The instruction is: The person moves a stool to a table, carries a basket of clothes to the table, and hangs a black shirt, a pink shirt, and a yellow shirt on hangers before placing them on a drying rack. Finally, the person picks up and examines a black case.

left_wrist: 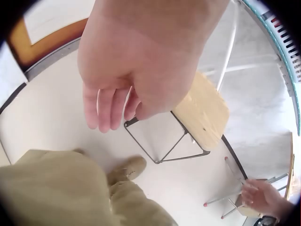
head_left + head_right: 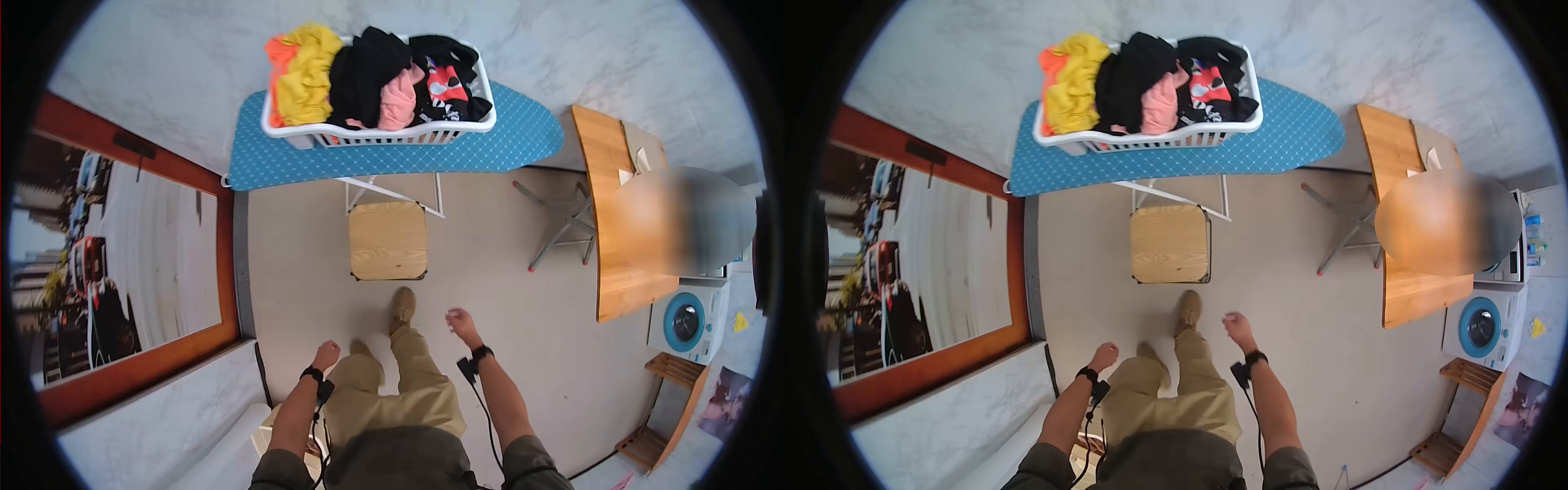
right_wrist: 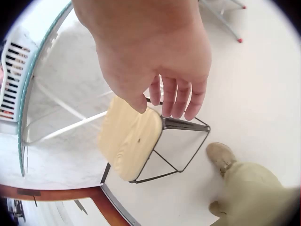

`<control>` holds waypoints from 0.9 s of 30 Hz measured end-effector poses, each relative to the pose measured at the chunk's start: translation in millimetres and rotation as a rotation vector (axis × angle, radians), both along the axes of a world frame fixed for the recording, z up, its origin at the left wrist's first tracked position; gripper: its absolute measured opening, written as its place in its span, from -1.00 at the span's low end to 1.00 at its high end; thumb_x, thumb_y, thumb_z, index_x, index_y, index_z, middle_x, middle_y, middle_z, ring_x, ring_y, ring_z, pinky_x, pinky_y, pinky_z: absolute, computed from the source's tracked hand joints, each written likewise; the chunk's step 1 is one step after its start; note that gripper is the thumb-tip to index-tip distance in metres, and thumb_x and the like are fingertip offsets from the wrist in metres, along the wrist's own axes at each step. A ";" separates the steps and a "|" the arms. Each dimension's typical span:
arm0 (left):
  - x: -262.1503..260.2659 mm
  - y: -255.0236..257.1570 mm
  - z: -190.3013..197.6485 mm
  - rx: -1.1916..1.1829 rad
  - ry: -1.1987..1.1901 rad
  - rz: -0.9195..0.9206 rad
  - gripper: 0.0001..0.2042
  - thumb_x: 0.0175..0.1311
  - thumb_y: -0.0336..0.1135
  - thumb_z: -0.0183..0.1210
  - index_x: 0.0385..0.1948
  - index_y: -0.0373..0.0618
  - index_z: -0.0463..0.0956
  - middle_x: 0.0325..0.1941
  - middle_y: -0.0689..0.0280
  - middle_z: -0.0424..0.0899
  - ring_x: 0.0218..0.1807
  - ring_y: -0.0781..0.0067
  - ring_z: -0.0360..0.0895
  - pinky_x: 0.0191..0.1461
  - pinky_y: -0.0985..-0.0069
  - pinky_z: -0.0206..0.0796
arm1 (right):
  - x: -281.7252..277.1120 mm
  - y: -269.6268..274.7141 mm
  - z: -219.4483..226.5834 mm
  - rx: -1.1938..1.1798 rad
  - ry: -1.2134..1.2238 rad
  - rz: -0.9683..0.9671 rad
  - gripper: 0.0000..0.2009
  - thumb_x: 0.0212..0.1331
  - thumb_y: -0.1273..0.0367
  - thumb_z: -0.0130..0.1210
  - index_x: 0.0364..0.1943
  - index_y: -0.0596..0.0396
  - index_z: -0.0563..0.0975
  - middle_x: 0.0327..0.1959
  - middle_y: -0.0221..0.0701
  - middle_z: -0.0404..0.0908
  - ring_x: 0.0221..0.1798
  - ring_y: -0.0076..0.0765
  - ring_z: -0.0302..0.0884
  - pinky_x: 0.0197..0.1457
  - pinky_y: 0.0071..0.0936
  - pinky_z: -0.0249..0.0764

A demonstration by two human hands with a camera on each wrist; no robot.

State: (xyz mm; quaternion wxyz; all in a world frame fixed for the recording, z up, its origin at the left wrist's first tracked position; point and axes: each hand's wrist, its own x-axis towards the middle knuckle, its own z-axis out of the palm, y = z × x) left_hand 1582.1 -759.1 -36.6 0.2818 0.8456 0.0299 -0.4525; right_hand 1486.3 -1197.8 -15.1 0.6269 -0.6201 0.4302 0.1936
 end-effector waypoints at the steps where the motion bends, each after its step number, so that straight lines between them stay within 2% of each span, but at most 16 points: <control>1: 21.6 -15.4 3.3 0.023 -0.063 -0.064 -0.75 0.18 -0.22 0.01 -0.40 -0.24 0.54 -0.31 -0.03 0.63 -0.17 -0.06 0.57 -0.08 0.16 0.40 | 27.2 -4.4 -22.2 -0.102 -0.068 0.082 -0.69 0.08 0.31 0.17 -0.10 0.14 0.50 -0.40 -0.31 0.62 -0.37 -0.36 0.57 -0.34 -0.40 0.52; 2: 47.6 -32.8 -0.9 0.046 -0.128 -0.121 -0.74 0.21 -0.21 0.00 -0.39 -0.24 0.53 -0.28 -0.03 0.63 -0.11 -0.12 0.53 -0.02 0.12 0.37 | 59.0 -11.3 -50.4 -0.198 -0.139 0.175 -0.64 0.04 0.28 0.19 -0.10 0.17 0.50 -0.39 -0.22 0.65 -0.34 -0.24 0.61 -0.26 -0.36 0.53; 3: 72.3 -47.4 -13.3 0.051 -0.134 -0.179 -0.72 0.23 -0.20 -0.02 -0.33 -0.25 0.53 -0.25 -0.04 0.62 -0.09 -0.15 0.52 0.00 0.11 0.36 | 91.8 -15.7 -54.9 -0.247 -0.158 0.214 -0.59 0.01 0.26 0.22 -0.08 0.20 0.48 -0.36 -0.14 0.65 -0.28 -0.12 0.62 -0.16 -0.33 0.52; 4: 92.8 -59.4 -30.3 0.052 -0.139 -0.239 -0.71 0.26 -0.20 -0.04 -0.28 -0.27 0.53 -0.21 -0.05 0.62 -0.08 -0.19 0.50 0.02 0.10 0.35 | 120.8 -18.9 -62.6 -0.318 -0.172 0.257 -0.54 0.01 0.25 0.23 -0.02 0.19 0.44 -0.30 -0.12 0.64 -0.20 -0.11 0.62 -0.12 -0.32 0.52; 5: 106.0 -62.5 -69.2 0.022 -0.228 -0.182 -0.67 0.26 -0.19 -0.02 -0.14 -0.29 0.48 -0.16 -0.06 0.60 -0.04 -0.21 0.48 0.07 0.10 0.32 | 145.2 -21.4 -79.5 -0.375 -0.135 0.264 -0.50 0.01 0.24 0.23 0.02 0.21 0.41 -0.25 -0.10 0.63 -0.15 -0.07 0.60 -0.08 -0.30 0.50; 6: 126.0 -73.7 -83.8 0.004 -0.257 -0.118 -0.61 0.25 -0.16 0.02 -0.05 -0.31 0.41 -0.08 -0.09 0.56 0.02 -0.16 0.46 0.09 0.14 0.32 | 165.0 -20.2 -96.5 -0.432 -0.099 0.264 -0.46 0.02 0.22 0.22 0.06 0.22 0.37 -0.20 -0.08 0.62 -0.11 -0.03 0.59 -0.04 -0.28 0.49; 8: 175.1 -115.5 -90.1 0.026 -0.175 0.044 -0.53 0.26 -0.10 0.07 0.05 -0.31 0.33 -0.03 -0.11 0.54 0.06 -0.01 0.48 0.10 0.26 0.33 | 202.0 -20.3 -118.7 -0.296 -0.071 0.127 -0.38 0.04 0.18 0.19 0.13 0.27 0.29 -0.05 0.00 0.55 0.02 0.04 0.52 0.06 -0.25 0.44; 10: 203.6 -127.7 -158.7 -0.076 -0.137 0.276 -0.48 0.27 -0.05 0.08 0.05 -0.35 0.29 -0.04 -0.05 0.54 0.02 0.10 0.51 0.08 0.32 0.34 | 227.9 -18.0 -147.9 -0.306 -0.122 0.087 -0.32 0.11 0.17 0.18 0.22 0.31 0.20 0.02 0.02 0.49 0.05 -0.12 0.51 0.02 -0.33 0.47; 13: 236.3 -178.2 -126.3 -0.185 0.006 0.388 -0.45 0.26 0.00 0.10 0.05 -0.35 0.29 -0.04 0.02 0.54 0.01 0.19 0.50 0.05 0.38 0.33 | 245.8 -17.1 -161.6 -0.431 -0.042 0.156 -0.27 0.09 0.10 0.18 0.21 0.34 0.19 0.00 -0.01 0.50 0.04 -0.15 0.51 -0.01 -0.33 0.48; 15: 251.6 -192.7 -132.3 -0.239 -0.026 0.536 -0.46 0.26 0.01 0.11 0.07 -0.30 0.31 -0.06 0.20 0.54 -0.09 0.42 0.49 -0.03 0.47 0.33 | 251.3 -16.1 -169.2 -0.308 -0.036 0.067 -0.27 0.08 0.06 0.19 0.19 0.34 0.21 -0.03 -0.04 0.51 -0.01 -0.18 0.52 -0.04 -0.34 0.48; 16: 262.2 -198.7 -134.2 -0.247 -0.038 0.529 -0.46 0.26 0.01 0.11 0.07 -0.30 0.31 -0.06 0.20 0.54 -0.09 0.42 0.49 -0.03 0.47 0.33 | 259.5 -18.8 -169.0 -0.186 -0.033 -0.028 -0.26 0.07 0.03 0.19 0.17 0.33 0.24 -0.06 -0.07 0.52 -0.05 -0.22 0.53 -0.07 -0.35 0.48; 19: 260.5 -190.2 -133.2 -0.154 0.035 0.542 -0.42 0.22 0.05 0.16 0.07 -0.28 0.31 0.01 0.19 0.53 -0.01 0.41 0.49 0.03 0.48 0.34 | 265.1 -23.0 -150.0 -0.109 0.023 -0.070 -0.31 0.05 0.00 0.20 0.08 0.32 0.33 -0.14 -0.14 0.55 -0.15 -0.28 0.54 -0.13 -0.38 0.49; 21: 254.1 -184.7 -129.5 -0.318 0.150 0.670 -0.39 0.18 0.05 0.19 0.08 -0.29 0.31 -0.04 0.25 0.54 -0.01 0.44 0.47 0.00 0.47 0.34 | 242.6 -19.6 -165.7 -0.116 0.020 -0.061 -0.33 0.04 -0.01 0.21 0.04 0.32 0.37 -0.17 -0.17 0.55 -0.18 -0.32 0.53 -0.16 -0.41 0.48; 22: 254.4 -187.4 -126.2 -0.331 0.142 0.663 -0.39 0.18 0.05 0.19 0.08 -0.29 0.31 -0.04 0.25 0.54 -0.01 0.44 0.47 0.00 0.47 0.34 | 243.7 -23.6 -163.0 -0.132 -0.007 -0.054 -0.35 0.03 -0.01 0.22 -0.01 0.31 0.40 -0.20 -0.20 0.56 -0.21 -0.35 0.53 -0.19 -0.44 0.48; 25: 227.4 -173.5 -87.8 -0.331 0.160 0.663 -0.42 0.20 0.00 0.20 0.08 -0.31 0.31 -0.03 0.22 0.55 -0.02 0.44 0.50 0.01 0.49 0.35 | 223.3 -21.7 -103.8 -0.027 0.000 -0.112 -0.30 -0.04 -0.04 0.24 0.00 0.34 0.42 -0.19 -0.15 0.58 -0.25 -0.32 0.56 -0.23 -0.41 0.49; 27: 208.9 -163.9 -63.0 -0.344 0.227 0.637 -0.44 0.18 -0.08 0.24 0.08 -0.32 0.32 -0.01 0.19 0.56 -0.04 0.39 0.53 0.00 0.49 0.40 | 196.0 -17.8 -69.2 -0.026 -0.026 -0.164 -0.35 -0.04 -0.03 0.25 -0.08 0.33 0.47 -0.33 -0.21 0.60 -0.30 -0.39 0.54 -0.25 -0.42 0.47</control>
